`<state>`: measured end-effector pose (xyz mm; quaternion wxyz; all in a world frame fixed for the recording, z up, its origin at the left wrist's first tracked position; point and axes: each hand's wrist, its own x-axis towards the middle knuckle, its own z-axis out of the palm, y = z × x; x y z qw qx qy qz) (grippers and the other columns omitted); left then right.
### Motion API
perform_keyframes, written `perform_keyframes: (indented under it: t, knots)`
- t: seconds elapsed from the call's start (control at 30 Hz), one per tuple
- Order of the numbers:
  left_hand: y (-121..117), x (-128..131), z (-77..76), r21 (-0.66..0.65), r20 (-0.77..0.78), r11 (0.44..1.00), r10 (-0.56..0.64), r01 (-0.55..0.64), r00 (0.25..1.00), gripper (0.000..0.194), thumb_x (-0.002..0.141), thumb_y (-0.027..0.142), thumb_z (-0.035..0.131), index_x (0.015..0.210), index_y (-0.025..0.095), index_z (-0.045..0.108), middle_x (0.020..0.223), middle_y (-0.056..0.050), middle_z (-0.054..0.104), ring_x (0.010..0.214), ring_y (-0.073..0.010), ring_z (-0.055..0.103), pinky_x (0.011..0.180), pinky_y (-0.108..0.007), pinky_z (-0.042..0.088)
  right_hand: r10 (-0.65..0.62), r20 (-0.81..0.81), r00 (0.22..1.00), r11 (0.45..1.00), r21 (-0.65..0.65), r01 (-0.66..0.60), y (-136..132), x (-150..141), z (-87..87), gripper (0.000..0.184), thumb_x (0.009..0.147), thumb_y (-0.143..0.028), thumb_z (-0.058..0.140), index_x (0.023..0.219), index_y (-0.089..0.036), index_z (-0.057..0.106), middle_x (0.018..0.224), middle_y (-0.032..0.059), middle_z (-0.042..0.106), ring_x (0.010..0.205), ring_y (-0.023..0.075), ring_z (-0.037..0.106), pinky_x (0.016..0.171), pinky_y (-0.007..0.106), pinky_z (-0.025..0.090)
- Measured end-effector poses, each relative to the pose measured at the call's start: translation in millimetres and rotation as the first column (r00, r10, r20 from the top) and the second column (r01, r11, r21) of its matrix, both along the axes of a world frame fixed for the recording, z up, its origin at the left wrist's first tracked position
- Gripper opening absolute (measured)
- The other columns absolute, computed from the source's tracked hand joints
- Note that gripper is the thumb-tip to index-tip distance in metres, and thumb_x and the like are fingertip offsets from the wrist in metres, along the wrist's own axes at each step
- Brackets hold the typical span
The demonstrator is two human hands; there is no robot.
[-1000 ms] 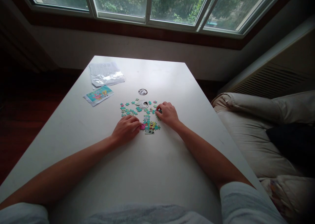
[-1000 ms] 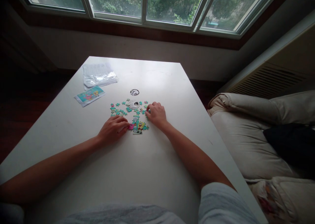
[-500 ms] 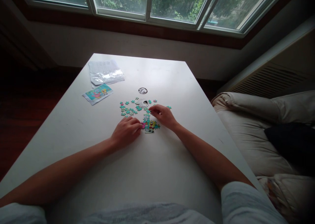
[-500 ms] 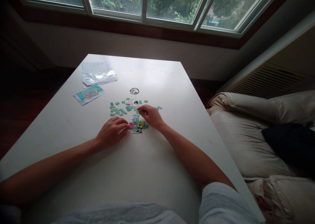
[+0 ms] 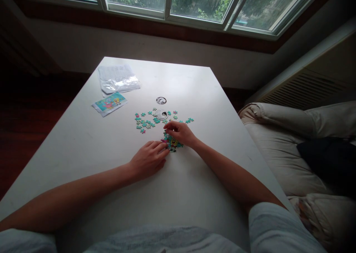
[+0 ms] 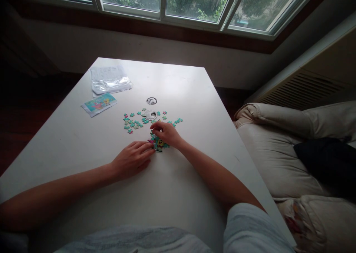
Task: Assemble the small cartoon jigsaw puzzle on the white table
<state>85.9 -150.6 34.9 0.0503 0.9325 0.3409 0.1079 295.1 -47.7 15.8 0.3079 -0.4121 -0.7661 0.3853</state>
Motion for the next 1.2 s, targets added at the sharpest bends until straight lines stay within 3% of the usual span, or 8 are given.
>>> perform_keyframes:
  t: [0.23, 0.47, 0.63, 0.73, 0.87, 0.97, 1.07, 1.2]
  knots:
    - [-0.7, 0.2, 0.3, 0.006, -0.014, 1.000, -0.002, 0.002, 1.000, 0.028, 0.095, 0.021, 0.053, 0.122, 0.021, 0.061, 0.133, -0.012, 0.063, 0.125, -0.0288, 0.055, 0.103, -0.045, 0.045, 0.066, 0.087, 0.994, 0.986, 0.149, -0.078, -3.4, -1.0, 0.3, 0.028, 0.092, -0.017, 0.056, 0.111, -0.022, 0.075, 0.092, 0.0028, 0.064, 0.076, 0.0130, 0.059, 0.075, 0.027, 0.049]
    - [-0.9, -0.2, -0.5, 0.009, -0.018, 1.000, -0.007, 0.007, 1.000, 0.030, 0.096, 0.022, 0.052, 0.125, 0.019, 0.060, 0.136, -0.012, 0.061, 0.125, -0.0287, 0.055, 0.103, -0.045, 0.044, -0.077, 0.462, 0.884, 0.891, 0.430, -0.147, -3.5, 2.4, 2.0, 0.020, 0.095, -0.013, 0.058, 0.102, -0.023, 0.074, 0.099, 0.0079, 0.069, 0.099, 0.0240, 0.056, 0.088, 0.037, 0.041]
    - [-1.4, -0.7, 0.2, 0.012, -0.014, 1.000, -0.008, 0.008, 1.000, 0.030, 0.096, 0.021, 0.052, 0.125, 0.020, 0.060, 0.136, -0.012, 0.061, 0.126, -0.0282, 0.054, 0.104, -0.044, 0.044, -0.114, 0.468, 0.877, 0.869, 0.474, -0.140, -3.5, 3.6, 5.8, 0.011, 0.094, -0.017, 0.062, 0.093, -0.023, 0.071, 0.100, 0.0086, 0.069, 0.101, 0.0256, 0.052, 0.089, 0.039, 0.040]
    - [-1.4, -1.3, 0.1, 0.014, -0.016, 1.000, -0.014, 0.014, 1.000, 0.031, 0.096, 0.021, 0.052, 0.127, 0.020, 0.059, 0.137, -0.012, 0.061, 0.127, -0.0284, 0.054, 0.105, -0.044, 0.044, -0.094, 0.330, 0.939, 0.897, 0.438, -0.064, -3.2, 2.4, 6.2, 0.009, 0.093, -0.022, 0.064, 0.089, -0.023, 0.072, 0.096, 0.0069, 0.065, 0.097, 0.0231, 0.053, 0.085, 0.036, 0.042]
    - [-0.2, -1.5, -1.6, 0.020, -0.021, 1.000, -0.018, 0.019, 1.000, 0.032, 0.097, 0.022, 0.050, 0.128, 0.018, 0.059, 0.140, -0.012, 0.059, 0.130, -0.0286, 0.052, 0.107, -0.045, 0.044, -0.051, 0.138, 0.989, 0.979, 0.201, 0.022, -1.5, 1.6, 4.8, 0.003, 0.088, -0.024, 0.065, 0.087, -0.021, 0.066, 0.073, -0.0020, 0.058, 0.071, 0.0148, 0.052, 0.069, 0.029, 0.041]
    - [1.2, -1.4, -3.4, 0.025, -0.020, 1.000, -0.018, 0.018, 1.000, 0.033, 0.097, 0.023, 0.051, 0.129, 0.019, 0.059, 0.141, -0.012, 0.059, 0.131, -0.0286, 0.052, 0.108, -0.045, 0.044, -0.055, 0.054, 0.997, 0.996, 0.075, 0.051, 0.6, 2.5, 3.3, 0.005, 0.086, -0.025, 0.064, 0.084, -0.021, 0.062, 0.070, -0.0050, 0.057, 0.064, 0.0120, 0.049, 0.064, 0.027, 0.039]
    - [2.2, -1.7, -5.0, 0.033, -0.024, 0.999, -0.016, 0.017, 1.000, 0.034, 0.097, 0.024, 0.052, 0.130, 0.018, 0.058, 0.141, -0.012, 0.059, 0.131, -0.0286, 0.052, 0.109, -0.045, 0.044, -0.051, 0.035, 0.998, 0.997, 0.058, 0.049, 3.3, 3.8, 2.5, 0.006, 0.087, -0.026, 0.064, 0.083, -0.022, 0.063, 0.075, -0.0036, 0.062, 0.071, 0.0135, 0.053, 0.067, 0.027, 0.040]
    - [2.4, -2.1, -5.6, 0.039, -0.029, 0.999, -0.018, 0.019, 0.999, 0.034, 0.097, 0.024, 0.052, 0.130, 0.018, 0.058, 0.141, -0.012, 0.059, 0.130, -0.0286, 0.052, 0.108, -0.045, 0.044, -0.011, 0.034, 0.999, 0.990, 0.141, 0.006, 6.2, 4.2, 1.6, 0.010, 0.088, -0.028, 0.066, 0.079, -0.022, 0.067, 0.082, 0.0005, 0.066, 0.087, 0.0185, 0.058, 0.080, 0.032, 0.044]
